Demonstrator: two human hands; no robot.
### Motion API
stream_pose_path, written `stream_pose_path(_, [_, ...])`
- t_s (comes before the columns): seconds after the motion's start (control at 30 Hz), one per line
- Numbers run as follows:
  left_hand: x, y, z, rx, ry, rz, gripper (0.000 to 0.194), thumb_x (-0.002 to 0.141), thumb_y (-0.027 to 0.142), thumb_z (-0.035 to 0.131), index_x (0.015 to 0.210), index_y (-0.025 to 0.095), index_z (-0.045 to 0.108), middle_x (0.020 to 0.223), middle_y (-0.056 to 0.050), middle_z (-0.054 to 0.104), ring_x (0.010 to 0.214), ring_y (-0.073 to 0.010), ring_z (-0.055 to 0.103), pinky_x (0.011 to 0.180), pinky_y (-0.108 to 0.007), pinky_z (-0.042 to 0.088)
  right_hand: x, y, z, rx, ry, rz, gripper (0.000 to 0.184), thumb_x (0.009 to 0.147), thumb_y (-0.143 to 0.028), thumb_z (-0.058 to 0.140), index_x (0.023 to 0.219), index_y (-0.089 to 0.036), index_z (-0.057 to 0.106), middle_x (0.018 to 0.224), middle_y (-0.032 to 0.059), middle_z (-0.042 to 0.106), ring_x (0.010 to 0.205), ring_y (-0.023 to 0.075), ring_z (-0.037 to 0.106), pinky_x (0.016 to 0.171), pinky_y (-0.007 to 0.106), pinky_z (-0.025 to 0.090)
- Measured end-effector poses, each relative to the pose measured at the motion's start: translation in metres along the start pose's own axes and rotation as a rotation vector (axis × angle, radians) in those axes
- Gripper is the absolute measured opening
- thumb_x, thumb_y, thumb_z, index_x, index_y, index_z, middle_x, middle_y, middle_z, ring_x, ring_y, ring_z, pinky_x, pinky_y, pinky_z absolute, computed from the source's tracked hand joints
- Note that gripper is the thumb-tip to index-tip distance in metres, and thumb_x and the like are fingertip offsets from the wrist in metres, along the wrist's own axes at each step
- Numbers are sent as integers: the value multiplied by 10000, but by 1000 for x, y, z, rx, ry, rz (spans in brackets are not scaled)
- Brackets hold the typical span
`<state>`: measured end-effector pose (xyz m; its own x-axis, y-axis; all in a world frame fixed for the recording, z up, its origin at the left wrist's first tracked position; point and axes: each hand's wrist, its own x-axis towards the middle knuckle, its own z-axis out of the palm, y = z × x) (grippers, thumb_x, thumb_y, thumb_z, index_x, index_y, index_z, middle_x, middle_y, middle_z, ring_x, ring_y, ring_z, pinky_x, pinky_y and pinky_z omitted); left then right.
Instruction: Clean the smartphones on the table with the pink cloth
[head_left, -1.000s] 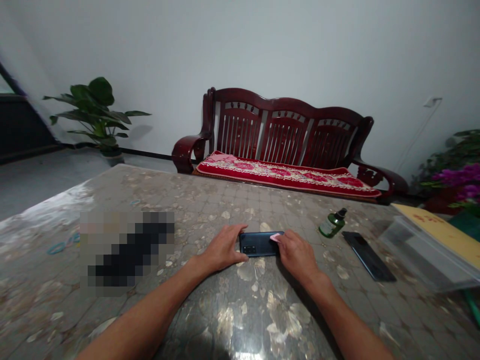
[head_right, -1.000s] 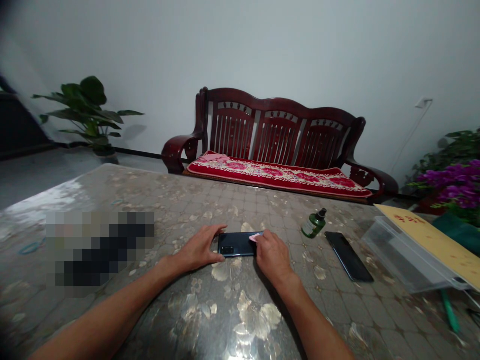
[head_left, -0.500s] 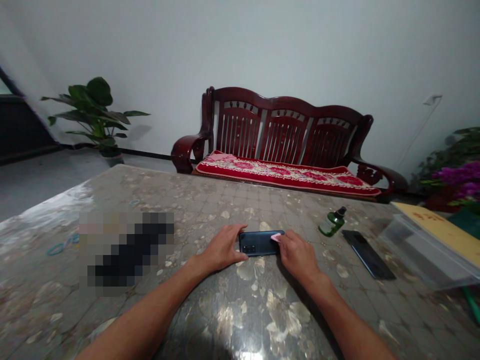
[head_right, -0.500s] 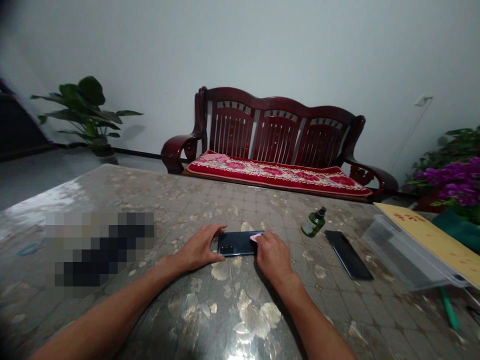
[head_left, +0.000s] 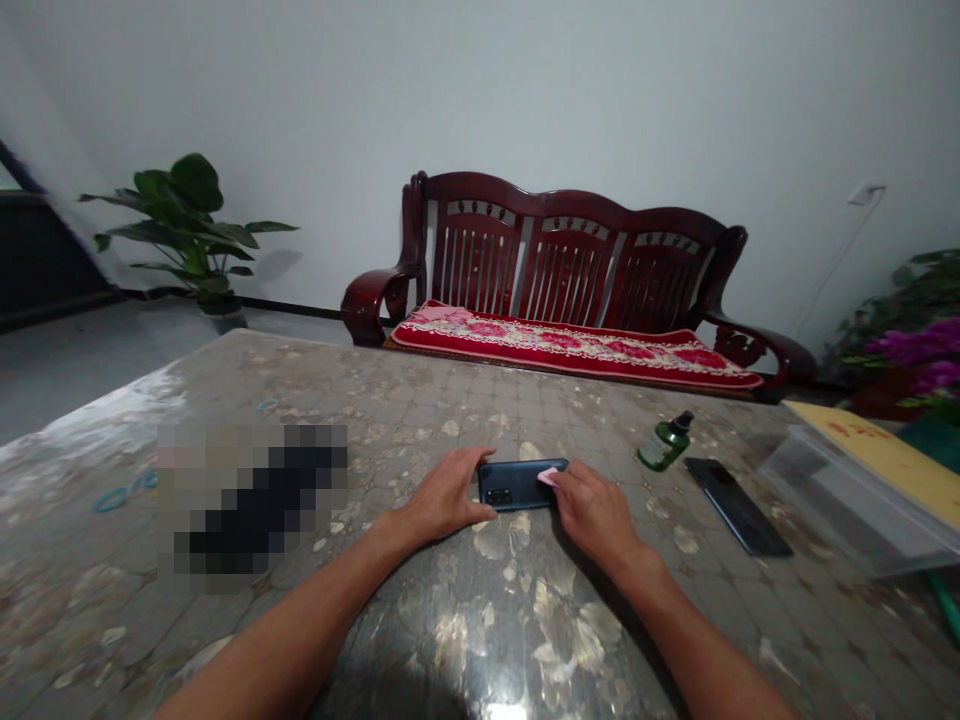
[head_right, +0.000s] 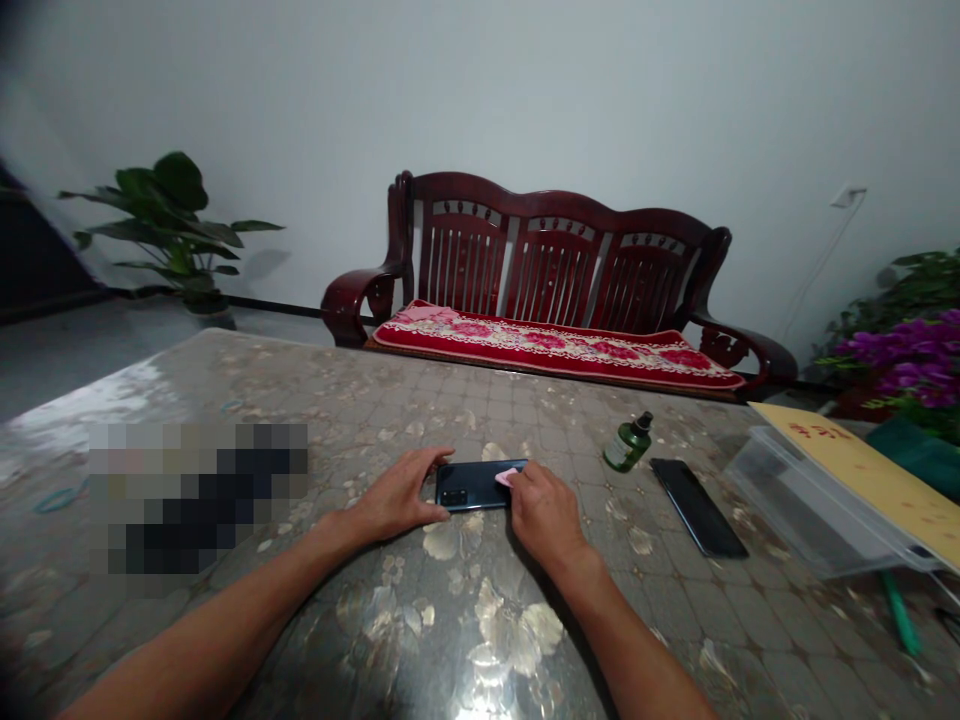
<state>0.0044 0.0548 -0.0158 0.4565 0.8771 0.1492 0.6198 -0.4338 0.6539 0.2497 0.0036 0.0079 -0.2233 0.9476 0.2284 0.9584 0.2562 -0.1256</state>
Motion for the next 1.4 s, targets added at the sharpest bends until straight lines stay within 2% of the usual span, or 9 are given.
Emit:
stream_pose_path(0.1, [1, 0, 1, -15, -4, -3, 799, 619, 232, 832, 1350, 199, 510, 1293, -120, 612, 1196, -329, 575, 1023, -477, 473, -1, 2, 0, 0, 10, 13, 325, 1002, -213, 429, 1139, -265, 719, 947, 59, 661, 884, 177, 627, 763, 256, 436])
stream_pose_path(0.3, [1, 2, 2, -45, 1, -22, 797, 604, 200, 835, 1333, 209, 515, 1275, -112, 614, 1182, -325, 581, 1014, -476, 478, -3, -7, 4, 65, 1, -174, 309, 989, -179, 447, 1123, -255, 716, 936, 45, 653, 851, 162, 610, 754, 245, 426])
stream_pose_path(0.47, [0, 0, 3, -59, 14, 0, 797, 608, 189, 827, 1338, 213, 506, 1280, -108, 600, 1193, -327, 571, 1010, -477, 480, 14, 11, -3, 55, 91, 24, 314, 972, -173, 473, 1134, -256, 728, 933, 45, 659, 863, 164, 620, 742, 238, 423])
stream_pose_path(0.63, [-1, 1, 3, -80, 20, 36, 788, 621, 161, 813, 1340, 229, 497, 1290, -97, 582, 1211, -312, 553, 1025, -462, 474, 36, 16, -11, -70, 25, 99, 323, 983, -198, 457, 1134, -267, 735, 972, 57, 665, 909, 179, 623, 732, 250, 421])
stream_pose_path(0.8, [-2, 3, 3, -87, 37, 55, 775, 624, 138, 800, 1332, 226, 498, 1301, -103, 576, 1215, -309, 548, 1029, -463, 470, 51, 0, -13, -166, -113, 89, 315, 979, -183, 441, 954, -197, 754, 998, 94, 677, 919, 198, 629, 730, 265, 421])
stream_pose_path(1.0, [-1, 3, 5, -121, 50, 58, 830, 599, 118, 801, 1355, 236, 478, 1314, -100, 577, 1229, -310, 545, 1031, -461, 471, 57, -41, -11, -55, -141, -54, 325, 992, -191, 421, 964, -208, 744, 1002, 81, 689, 886, 189, 635, 734, 265, 423])
stream_pose_path(1.1, [-1, 4, 5, -118, 42, 55, 851, 599, 117, 800, 1371, 226, 458, 1323, -107, 573, 1230, -308, 547, 1031, -458, 474, 56, -49, -10, -40, -147, -119, 313, 980, -173, 429, 969, -205, 741, 997, 82, 690, 889, 193, 636, 745, 268, 424])
stream_pose_path(1.3, [-2, 6, 2, -122, 34, 51, 862, 602, 144, 809, 1384, 235, 458, 1303, -100, 582, 1182, -307, 581, 996, -445, 494, 51, -20, -14, -166, -132, 57, 325, 978, -177, 432, 936, -175, 755, 983, 122, 684, 889, 215, 643, 734, 286, 430])
stream_pose_path(1.4, [-1, 7, 1, -118, 17, 41, 888, 596, 141, 809, 1397, 244, 440, 1289, -90, 581, 1165, -298, 587, 995, -440, 493, 50, -18, -14, -149, -133, 67, 323, 977, -175, 435, 948, -180, 756, 992, 120, 681, 891, 207, 643, 740, 280, 434])
